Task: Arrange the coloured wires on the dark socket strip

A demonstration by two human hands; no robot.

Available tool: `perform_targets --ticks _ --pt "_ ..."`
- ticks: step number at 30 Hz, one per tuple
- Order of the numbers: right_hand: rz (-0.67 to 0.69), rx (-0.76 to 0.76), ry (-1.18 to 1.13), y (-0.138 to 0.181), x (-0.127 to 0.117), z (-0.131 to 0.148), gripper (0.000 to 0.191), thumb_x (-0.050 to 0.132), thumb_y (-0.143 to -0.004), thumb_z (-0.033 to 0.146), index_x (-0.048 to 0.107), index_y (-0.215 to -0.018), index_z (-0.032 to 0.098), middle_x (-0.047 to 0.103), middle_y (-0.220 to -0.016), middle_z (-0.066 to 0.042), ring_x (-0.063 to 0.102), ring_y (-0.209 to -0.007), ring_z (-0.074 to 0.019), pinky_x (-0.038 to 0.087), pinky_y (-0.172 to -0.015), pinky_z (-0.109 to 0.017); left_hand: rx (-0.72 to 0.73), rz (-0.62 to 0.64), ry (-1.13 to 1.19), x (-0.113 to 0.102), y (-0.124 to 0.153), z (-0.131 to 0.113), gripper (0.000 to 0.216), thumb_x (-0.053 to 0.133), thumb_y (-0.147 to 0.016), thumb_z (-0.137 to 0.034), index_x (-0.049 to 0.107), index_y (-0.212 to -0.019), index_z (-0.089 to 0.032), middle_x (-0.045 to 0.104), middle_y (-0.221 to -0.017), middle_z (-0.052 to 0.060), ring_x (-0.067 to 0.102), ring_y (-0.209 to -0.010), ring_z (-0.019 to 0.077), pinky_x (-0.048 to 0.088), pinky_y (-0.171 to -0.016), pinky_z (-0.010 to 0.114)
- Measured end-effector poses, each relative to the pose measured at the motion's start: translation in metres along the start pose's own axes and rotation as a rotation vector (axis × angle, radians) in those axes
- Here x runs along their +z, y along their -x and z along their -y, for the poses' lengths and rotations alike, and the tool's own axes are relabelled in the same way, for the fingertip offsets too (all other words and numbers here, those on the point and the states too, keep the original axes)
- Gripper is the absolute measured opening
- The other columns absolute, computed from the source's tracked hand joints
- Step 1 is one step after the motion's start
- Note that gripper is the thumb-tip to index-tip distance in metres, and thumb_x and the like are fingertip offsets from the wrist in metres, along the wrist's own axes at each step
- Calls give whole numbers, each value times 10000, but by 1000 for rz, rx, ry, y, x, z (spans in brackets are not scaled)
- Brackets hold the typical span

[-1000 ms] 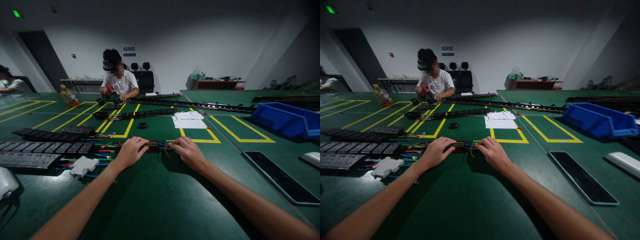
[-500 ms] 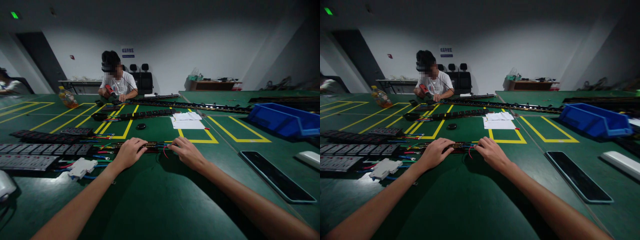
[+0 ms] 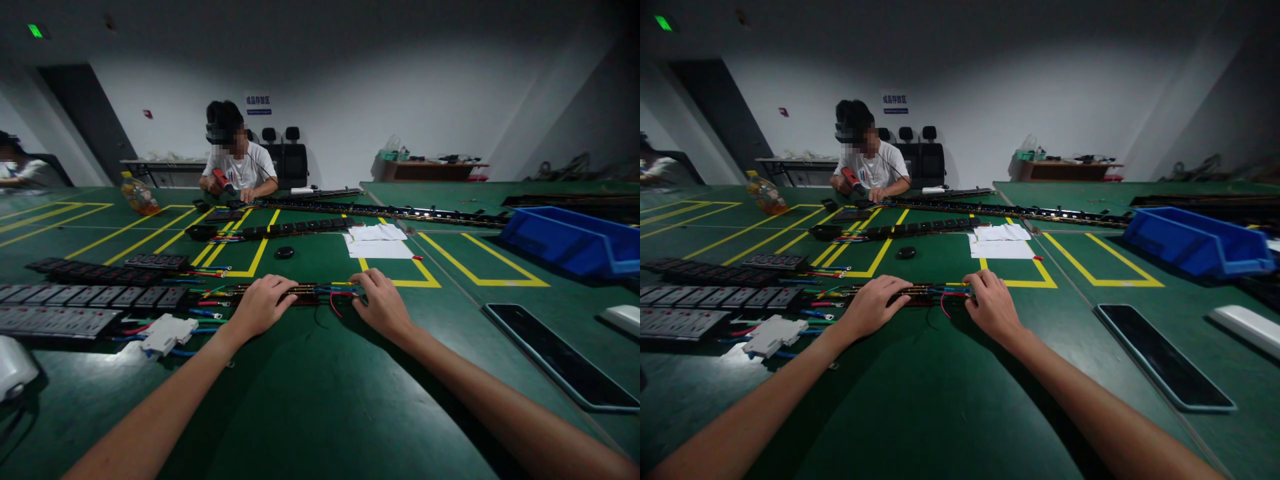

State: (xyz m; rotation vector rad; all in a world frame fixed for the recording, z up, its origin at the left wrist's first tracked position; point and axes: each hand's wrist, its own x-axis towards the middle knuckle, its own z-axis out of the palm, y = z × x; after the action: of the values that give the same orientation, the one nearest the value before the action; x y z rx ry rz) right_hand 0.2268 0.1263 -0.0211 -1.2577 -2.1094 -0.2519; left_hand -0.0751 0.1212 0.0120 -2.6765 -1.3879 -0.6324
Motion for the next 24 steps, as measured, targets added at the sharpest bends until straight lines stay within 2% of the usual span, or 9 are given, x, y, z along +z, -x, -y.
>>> perform_targets --ticks 6,14,24 --pt "-98 188 -233 -2 2 -7 131 583 -833 195 611 -959 217 579 -960 -66 568 -764 -202 468 -678 -338 14 -19 2 1 0 0 274 540 -1020 -347 658 -1236 -227 707 -1196 73 634 -1094 244 531 -943 444" --pt "-63 455 -608 -9 3 -21 219 533 -803 289 648 -960 189 604 -773 -23 562 -656 -188 423 -616 -320 6 -16 -5 0 -1 0 266 554 -1012 -342 661 -1228 -230 714 -1183 73 639 -1082 251 540 -925 449" --pt "-33 461 -671 -10 -3 -14 236 563 -811 360 677 -921 186 581 -721 -2 533 -638 -177 399 -606 -310 -3 3 -4 0 -1 0 285 544 -1020 -344 658 -1243 -209 707 -1190 78 629 -1088 250 537 -930 455"
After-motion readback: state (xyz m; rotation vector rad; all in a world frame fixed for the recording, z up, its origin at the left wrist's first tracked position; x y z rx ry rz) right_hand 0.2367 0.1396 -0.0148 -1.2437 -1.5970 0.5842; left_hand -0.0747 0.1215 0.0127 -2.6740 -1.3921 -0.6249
